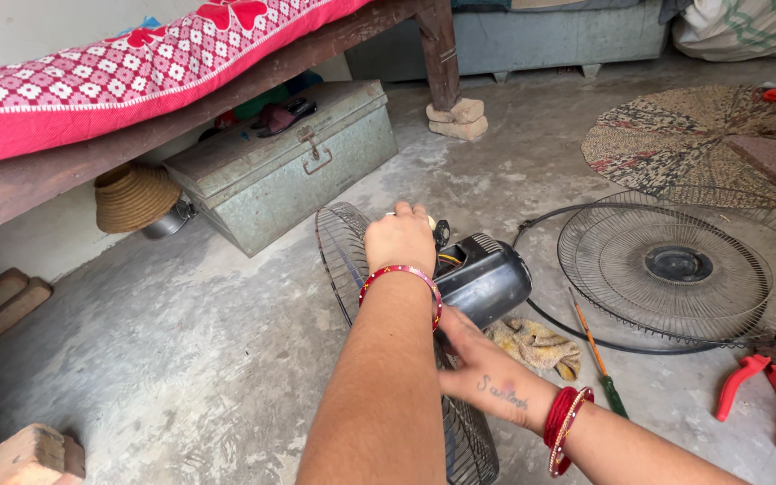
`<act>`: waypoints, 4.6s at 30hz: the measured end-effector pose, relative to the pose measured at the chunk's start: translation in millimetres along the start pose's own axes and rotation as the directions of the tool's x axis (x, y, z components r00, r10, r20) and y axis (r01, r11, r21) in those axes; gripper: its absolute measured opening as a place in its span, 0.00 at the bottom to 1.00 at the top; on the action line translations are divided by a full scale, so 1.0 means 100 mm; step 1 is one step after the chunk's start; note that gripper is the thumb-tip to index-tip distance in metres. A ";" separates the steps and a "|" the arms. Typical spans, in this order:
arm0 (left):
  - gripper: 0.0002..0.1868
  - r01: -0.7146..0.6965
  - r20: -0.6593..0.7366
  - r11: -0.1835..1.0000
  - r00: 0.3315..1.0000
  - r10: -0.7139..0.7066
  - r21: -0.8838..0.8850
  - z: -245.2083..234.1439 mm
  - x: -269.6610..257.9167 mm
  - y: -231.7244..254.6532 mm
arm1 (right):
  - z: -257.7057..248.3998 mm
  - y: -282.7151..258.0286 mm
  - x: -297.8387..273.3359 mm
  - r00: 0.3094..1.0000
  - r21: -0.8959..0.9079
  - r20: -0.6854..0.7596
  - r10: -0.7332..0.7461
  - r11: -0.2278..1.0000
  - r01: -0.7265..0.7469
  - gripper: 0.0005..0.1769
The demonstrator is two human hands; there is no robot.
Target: The person reassembles a table fan by hand, attaching the front grille, then the rear grille, and using a screwdriver to tighten the securing screw. The fan is placed on the floor during the process.
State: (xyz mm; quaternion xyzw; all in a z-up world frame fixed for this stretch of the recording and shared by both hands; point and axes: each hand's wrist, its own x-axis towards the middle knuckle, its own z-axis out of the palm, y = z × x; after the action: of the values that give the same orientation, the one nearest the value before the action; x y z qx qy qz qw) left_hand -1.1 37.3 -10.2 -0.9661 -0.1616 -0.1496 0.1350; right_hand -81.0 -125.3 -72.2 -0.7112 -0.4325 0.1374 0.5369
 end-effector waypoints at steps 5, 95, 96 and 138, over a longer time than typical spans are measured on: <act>0.17 0.031 -0.003 0.999 1.000 -0.031 -0.018 -0.03 -0.02 0.00 | 0.21 0.09 0.04 0.994 -0.238 -0.066 -0.086 0.969 0.068 0.55; 0.34 0.472 0.088 0.786 0.873 -0.480 -0.398 0.74 -1.08 -1.30 | -0.48 1.44 0.68 0.795 -0.340 -0.556 0.242 0.807 -0.483 0.29; 0.35 0.486 0.119 0.776 0.868 -0.482 -0.402 0.69 -1.09 -1.27 | -0.50 1.50 0.65 0.804 -0.358 -0.546 0.234 0.803 -0.477 0.28; 0.30 0.377 0.304 0.766 0.920 -0.246 -0.521 0.48 -1.05 0.43 | -1.37 1.94 0.01 0.796 -0.168 -0.091 0.598 0.779 -0.605 0.19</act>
State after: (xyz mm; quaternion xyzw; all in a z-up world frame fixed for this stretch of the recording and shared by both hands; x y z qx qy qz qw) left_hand -69.1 -16.1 -98.6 -0.9313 -0.2821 -0.1045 -0.2053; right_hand 100.5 -222.0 -190.4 -0.8616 -0.1851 0.2482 0.4021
